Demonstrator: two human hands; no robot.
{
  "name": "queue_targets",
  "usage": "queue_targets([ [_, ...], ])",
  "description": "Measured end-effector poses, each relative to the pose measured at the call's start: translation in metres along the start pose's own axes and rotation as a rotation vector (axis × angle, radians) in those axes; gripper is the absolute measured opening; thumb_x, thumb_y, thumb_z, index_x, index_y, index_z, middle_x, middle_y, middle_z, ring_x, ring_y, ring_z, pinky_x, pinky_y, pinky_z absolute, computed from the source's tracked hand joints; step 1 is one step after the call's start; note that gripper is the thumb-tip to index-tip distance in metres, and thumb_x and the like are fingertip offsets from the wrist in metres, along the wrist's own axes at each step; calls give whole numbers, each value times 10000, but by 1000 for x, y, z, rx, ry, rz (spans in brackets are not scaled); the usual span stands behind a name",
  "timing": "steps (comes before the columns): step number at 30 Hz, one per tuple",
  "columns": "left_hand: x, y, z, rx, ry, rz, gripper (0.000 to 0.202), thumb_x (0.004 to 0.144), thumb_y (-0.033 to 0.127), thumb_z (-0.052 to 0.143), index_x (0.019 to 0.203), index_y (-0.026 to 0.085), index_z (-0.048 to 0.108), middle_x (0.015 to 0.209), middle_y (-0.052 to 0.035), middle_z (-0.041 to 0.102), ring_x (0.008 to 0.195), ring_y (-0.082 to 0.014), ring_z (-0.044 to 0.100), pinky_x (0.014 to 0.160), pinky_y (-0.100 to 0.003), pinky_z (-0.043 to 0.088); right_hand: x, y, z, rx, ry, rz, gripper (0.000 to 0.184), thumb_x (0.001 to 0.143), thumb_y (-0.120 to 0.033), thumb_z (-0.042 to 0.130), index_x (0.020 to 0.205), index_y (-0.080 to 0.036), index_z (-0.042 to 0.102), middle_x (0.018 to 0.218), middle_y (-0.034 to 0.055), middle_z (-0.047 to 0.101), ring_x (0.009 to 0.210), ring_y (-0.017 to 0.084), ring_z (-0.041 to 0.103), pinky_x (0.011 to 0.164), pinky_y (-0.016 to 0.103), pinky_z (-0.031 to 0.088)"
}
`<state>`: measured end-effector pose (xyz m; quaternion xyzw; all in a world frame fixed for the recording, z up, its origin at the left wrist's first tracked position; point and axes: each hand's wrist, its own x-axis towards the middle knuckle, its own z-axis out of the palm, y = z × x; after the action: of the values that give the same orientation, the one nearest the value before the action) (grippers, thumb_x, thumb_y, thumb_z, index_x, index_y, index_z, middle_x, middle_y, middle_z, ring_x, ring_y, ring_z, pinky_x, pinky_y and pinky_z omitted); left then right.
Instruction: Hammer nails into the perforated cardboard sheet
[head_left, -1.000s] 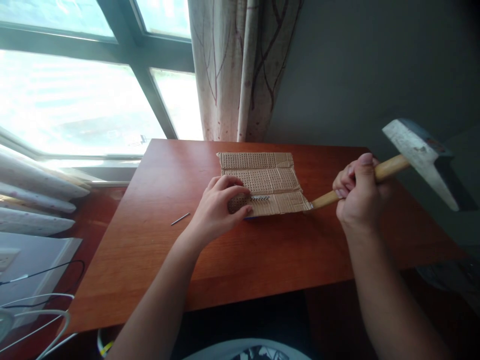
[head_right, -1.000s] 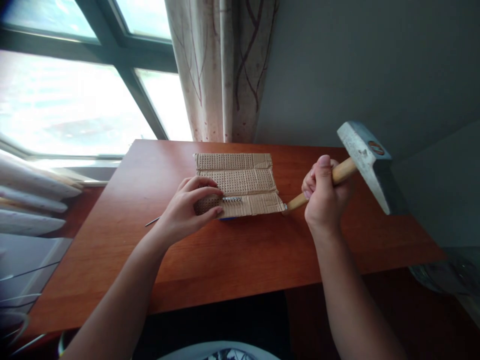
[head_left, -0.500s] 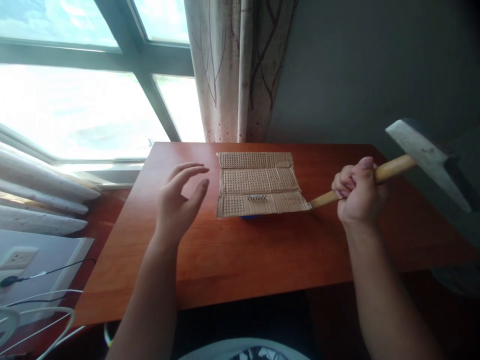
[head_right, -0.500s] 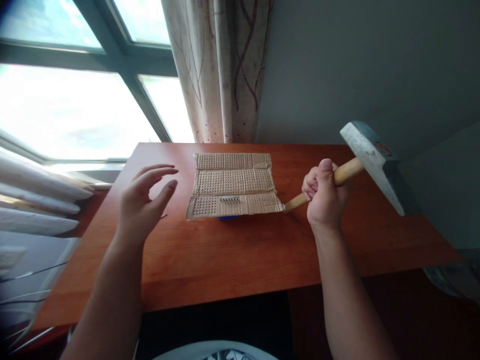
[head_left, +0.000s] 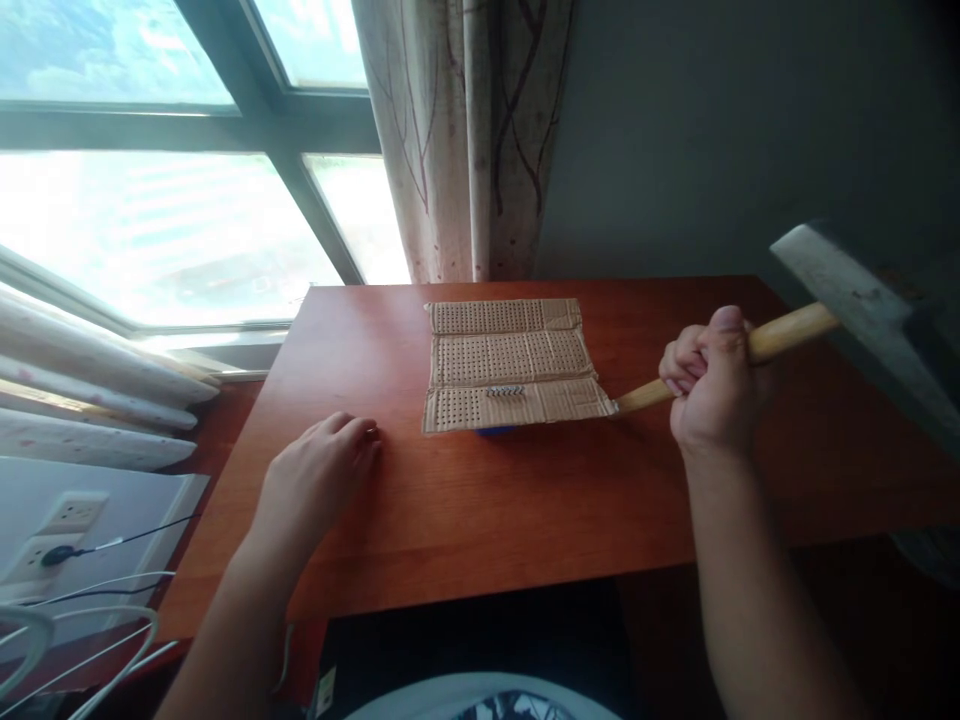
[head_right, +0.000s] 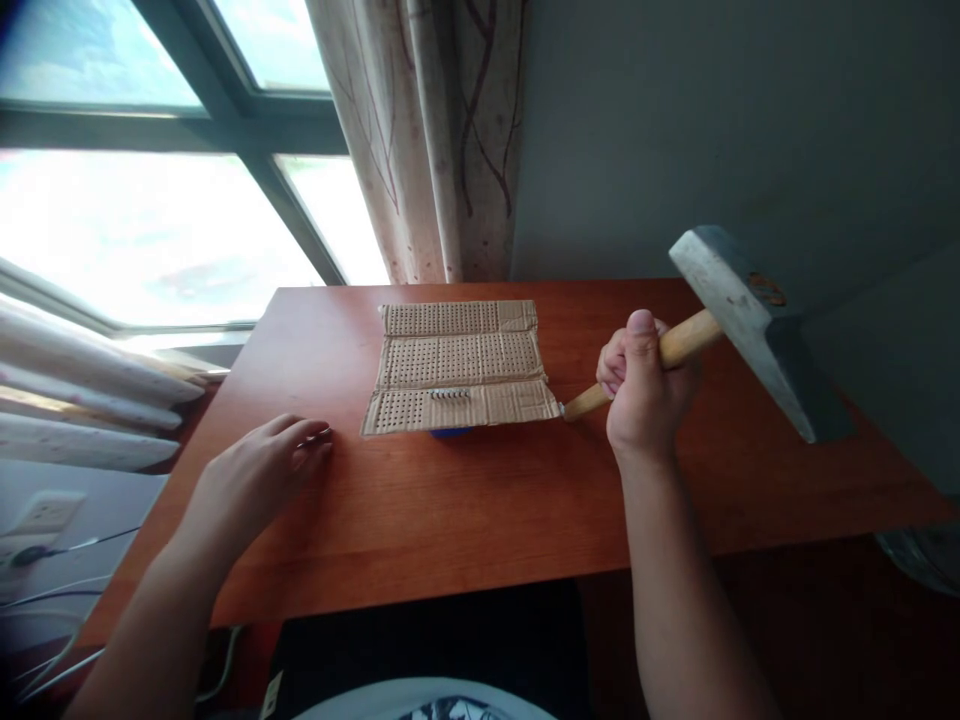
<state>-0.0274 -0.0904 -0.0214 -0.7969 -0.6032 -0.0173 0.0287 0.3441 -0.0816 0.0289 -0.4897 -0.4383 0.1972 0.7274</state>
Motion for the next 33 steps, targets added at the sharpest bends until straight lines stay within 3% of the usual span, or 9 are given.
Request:
queue_targets([
  [6,-3,-2,4,92,-37,37,293,980,262,357,999,242,649,983,-87,683,846,-267,663,553,-313,359,-3,-1,3,10,14,-1,533,899,-500,599,552,-235,294,449,-83,254,349,63,247,354,258,161],
  [11,-6,-3,4,17,-34,0,259,966,299,413,932,235,662,972,-81,699,803,-250,670,541,-305,365,-3,0,4,-37,35,9,533,886,-527,592,555,-237,291,447,-86,245,347,62,239,349,258,162],
  [13,-7,0,3,-186,38,-35,215,944,323,479,929,229,672,962,-65,707,759,-216,670,568,-296,419,-3,0,4,-25,42,8,538,879,-524,602,549,-235,290,444,-86,246,346,60,238,347,255,157],
  [18,0,18,-17,-1096,357,-176,178,819,293,713,968,203,673,880,-22,717,788,-166,692,720,-268,561,-4,1,4,11,40,3,547,874,-519,616,545,-227,291,446,-89,248,343,55,241,347,245,154],
  [21,14,37,-36,-1299,464,-145,153,790,234,758,923,200,691,869,-13,721,803,-147,694,731,-243,572,-5,0,4,24,39,-1,539,876,-503,619,546,-227,295,449,-89,255,344,54,241,348,244,155],
  [25,38,63,-46,-1265,374,36,130,785,223,764,897,188,709,837,-16,733,781,-141,699,746,-245,576,-7,0,3,11,39,-1,545,876,-514,616,549,-229,287,451,-90,255,347,52,240,348,242,160],
  [28,55,76,-40,-1135,309,136,123,813,239,735,918,179,715,843,-30,744,771,-144,701,750,-254,572,-7,0,1,35,48,-4,547,883,-502,616,539,-226,292,444,-89,253,347,52,243,349,242,152],
  [33,67,84,-27,-1011,307,195,94,849,237,688,922,181,710,832,-21,748,741,-135,693,717,-239,553,-3,0,-3,101,47,-13,541,887,-472,628,538,-226,297,438,-91,255,340,53,227,346,249,132],
])
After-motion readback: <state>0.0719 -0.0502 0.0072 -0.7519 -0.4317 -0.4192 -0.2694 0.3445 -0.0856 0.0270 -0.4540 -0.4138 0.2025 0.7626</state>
